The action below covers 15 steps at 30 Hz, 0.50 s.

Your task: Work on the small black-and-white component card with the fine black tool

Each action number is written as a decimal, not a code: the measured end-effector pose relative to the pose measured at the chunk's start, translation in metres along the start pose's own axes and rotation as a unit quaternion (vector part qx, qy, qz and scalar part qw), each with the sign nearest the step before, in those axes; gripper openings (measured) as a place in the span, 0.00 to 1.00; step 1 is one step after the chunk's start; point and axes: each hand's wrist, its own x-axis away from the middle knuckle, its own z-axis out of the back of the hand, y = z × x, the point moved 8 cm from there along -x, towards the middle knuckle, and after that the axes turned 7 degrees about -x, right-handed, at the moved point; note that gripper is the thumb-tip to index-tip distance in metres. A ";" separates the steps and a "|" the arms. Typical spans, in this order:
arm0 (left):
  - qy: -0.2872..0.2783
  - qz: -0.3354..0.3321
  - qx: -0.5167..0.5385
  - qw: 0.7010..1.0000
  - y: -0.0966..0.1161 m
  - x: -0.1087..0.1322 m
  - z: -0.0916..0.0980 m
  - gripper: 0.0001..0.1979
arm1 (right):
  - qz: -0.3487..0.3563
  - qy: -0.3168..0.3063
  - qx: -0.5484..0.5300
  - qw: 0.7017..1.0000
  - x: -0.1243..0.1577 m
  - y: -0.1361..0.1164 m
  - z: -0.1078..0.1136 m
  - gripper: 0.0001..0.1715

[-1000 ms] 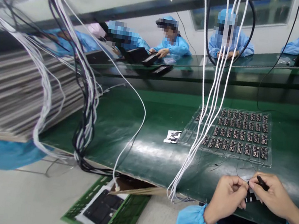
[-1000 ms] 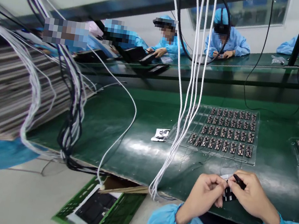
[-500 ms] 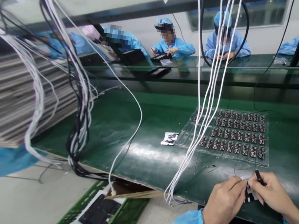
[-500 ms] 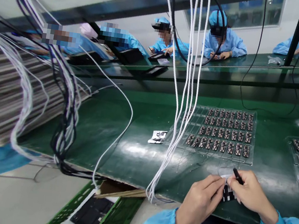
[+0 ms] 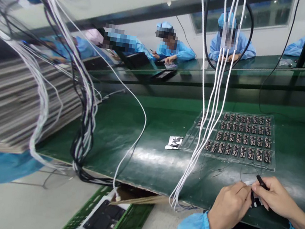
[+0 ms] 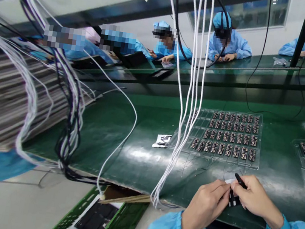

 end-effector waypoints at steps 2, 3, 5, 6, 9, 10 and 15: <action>-0.002 0.006 0.007 1.000 -0.001 0.000 0.000 0.10 | -0.003 0.003 -0.001 1.000 -0.001 0.000 0.000 0.13; -0.001 0.009 0.012 1.000 -0.002 0.000 0.000 0.10 | -0.004 0.004 -0.001 1.000 -0.001 0.000 -0.001 0.13; 0.003 0.015 0.019 1.000 -0.003 0.001 0.001 0.10 | -0.004 0.004 0.001 1.000 -0.001 0.000 -0.001 0.13; 0.006 0.018 0.022 1.000 -0.004 0.001 0.001 0.10 | -0.001 0.003 0.003 1.000 -0.001 -0.001 -0.002 0.13; 0.016 0.028 0.038 0.999 -0.006 0.002 0.002 0.09 | 0.007 -0.001 0.008 1.000 -0.001 -0.001 -0.004 0.14; 0.020 0.033 0.046 0.998 -0.007 0.002 0.002 0.09 | 0.009 -0.002 0.007 1.000 -0.002 -0.002 -0.004 0.14; 0.042 0.094 0.128 0.986 -0.013 0.000 0.008 0.09 | 0.021 0.009 -0.015 1.000 -0.002 -0.003 -0.006 0.13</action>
